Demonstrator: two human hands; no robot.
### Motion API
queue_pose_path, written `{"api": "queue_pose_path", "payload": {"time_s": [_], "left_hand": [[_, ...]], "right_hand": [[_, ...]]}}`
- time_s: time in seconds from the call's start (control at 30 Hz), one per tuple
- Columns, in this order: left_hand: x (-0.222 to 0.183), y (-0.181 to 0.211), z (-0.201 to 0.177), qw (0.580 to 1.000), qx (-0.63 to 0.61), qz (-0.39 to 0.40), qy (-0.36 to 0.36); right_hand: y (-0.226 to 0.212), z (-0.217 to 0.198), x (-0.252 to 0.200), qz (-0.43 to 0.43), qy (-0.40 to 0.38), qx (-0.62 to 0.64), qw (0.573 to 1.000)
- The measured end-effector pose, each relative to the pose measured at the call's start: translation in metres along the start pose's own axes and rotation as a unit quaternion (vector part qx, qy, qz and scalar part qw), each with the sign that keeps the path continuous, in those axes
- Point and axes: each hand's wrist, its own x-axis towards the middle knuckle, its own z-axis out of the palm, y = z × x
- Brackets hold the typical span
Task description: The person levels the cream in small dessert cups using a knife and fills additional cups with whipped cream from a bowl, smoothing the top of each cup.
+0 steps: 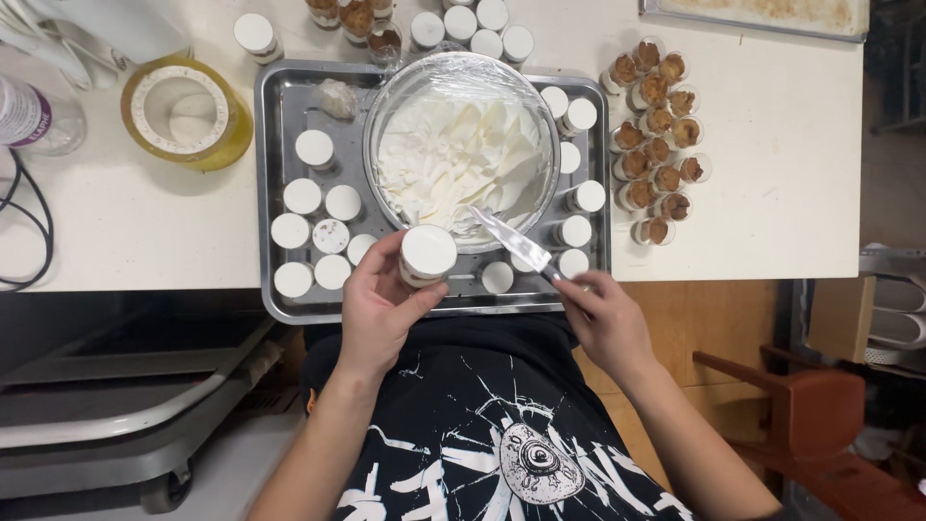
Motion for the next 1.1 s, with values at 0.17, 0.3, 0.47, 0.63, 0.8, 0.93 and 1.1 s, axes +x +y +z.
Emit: {"api": "queue_pose_path", "payload": {"time_s": [0.17, 0.3, 0.47, 0.63, 0.8, 0.93, 1.1], "left_hand": [[0.004, 0.0, -0.001, 1.0, -0.006, -0.019, -0.001], [0.007, -0.013, 0.0, 0.999, -0.036, -0.012, -0.013], [0.0, -0.027, 0.001, 0.984, -0.153, -0.04, -0.078], [-0.004, -0.014, 0.0, 0.974, -0.199, -0.069, -0.088], [-0.009, -0.007, -0.005, 0.976, -0.186, -0.066, -0.087], [-0.011, -0.006, -0.007, 0.976, -0.187, -0.077, -0.084], [-0.009, -0.007, -0.007, 0.977, -0.184, -0.08, -0.067]], "right_hand": [[-0.006, -0.038, -0.049, -0.018, -0.027, -0.049, 0.998], [-0.006, -0.062, -0.067, 0.08, -0.023, 0.021, 0.996], [-0.01, -0.046, -0.066, 0.153, 0.025, 0.333, 0.93], [-0.03, -0.025, -0.049, 0.15, 0.019, 0.446, 0.882], [-0.046, -0.031, -0.026, -0.02, 0.003, 0.347, 0.938], [-0.054, -0.035, -0.017, -0.086, 0.005, 0.241, 0.967], [-0.056, -0.036, -0.025, -0.102, -0.02, 0.239, 0.965]]}}
